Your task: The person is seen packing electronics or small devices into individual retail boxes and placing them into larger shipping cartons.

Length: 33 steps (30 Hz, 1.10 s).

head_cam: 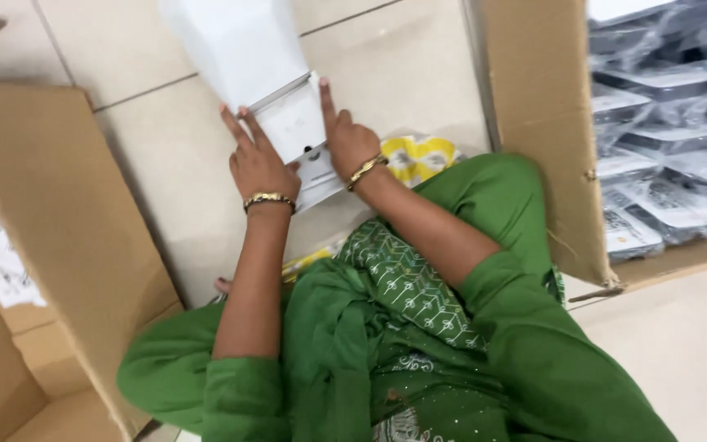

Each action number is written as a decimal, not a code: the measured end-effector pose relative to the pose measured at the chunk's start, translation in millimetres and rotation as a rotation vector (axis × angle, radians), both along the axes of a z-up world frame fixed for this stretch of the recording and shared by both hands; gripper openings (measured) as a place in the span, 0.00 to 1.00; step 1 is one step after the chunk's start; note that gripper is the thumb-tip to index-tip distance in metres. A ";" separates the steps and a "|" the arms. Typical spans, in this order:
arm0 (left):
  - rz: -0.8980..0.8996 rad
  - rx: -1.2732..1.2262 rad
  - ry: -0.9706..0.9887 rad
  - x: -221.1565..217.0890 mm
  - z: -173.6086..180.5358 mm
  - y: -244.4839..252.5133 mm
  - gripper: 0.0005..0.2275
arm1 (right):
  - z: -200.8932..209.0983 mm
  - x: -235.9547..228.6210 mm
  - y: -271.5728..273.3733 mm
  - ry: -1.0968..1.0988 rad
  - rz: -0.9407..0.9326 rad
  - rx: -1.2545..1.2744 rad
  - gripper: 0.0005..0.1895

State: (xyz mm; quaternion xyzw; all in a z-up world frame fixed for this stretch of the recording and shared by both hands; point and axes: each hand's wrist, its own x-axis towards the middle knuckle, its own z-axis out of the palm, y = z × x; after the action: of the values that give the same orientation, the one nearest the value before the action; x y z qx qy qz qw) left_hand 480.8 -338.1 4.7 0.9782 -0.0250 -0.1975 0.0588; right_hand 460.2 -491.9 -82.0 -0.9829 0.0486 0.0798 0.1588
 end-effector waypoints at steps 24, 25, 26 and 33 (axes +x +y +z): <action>-0.927 -0.584 -0.350 35.0 111.8 -367.4 0.14 | 96.8 -59.3 -300.0 -0.832 -1.308 1.865 0.20; -0.928 -0.580 -0.354 37.1 112.6 -376.5 0.14 | 97.8 -58.6 -302.1 -0.834 -1.304 1.870 0.20; -1.001 -0.514 -0.359 38.0 112.9 -386.0 0.16 | 98.7 -59.7 -304.4 -0.783 -1.310 1.872 0.20; -1.219 -0.190 -0.086 41.0 98.3 -437.8 0.25 | 59.3 -47.8 -307.0 -0.774 -1.250 1.738 0.24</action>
State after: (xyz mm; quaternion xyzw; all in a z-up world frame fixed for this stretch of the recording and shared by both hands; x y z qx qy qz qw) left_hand 521.8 -775.8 102.9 0.7855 -0.5993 -0.1529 0.0211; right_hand 412.3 -799.0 -22.7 -0.3025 0.4059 -0.3153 0.8027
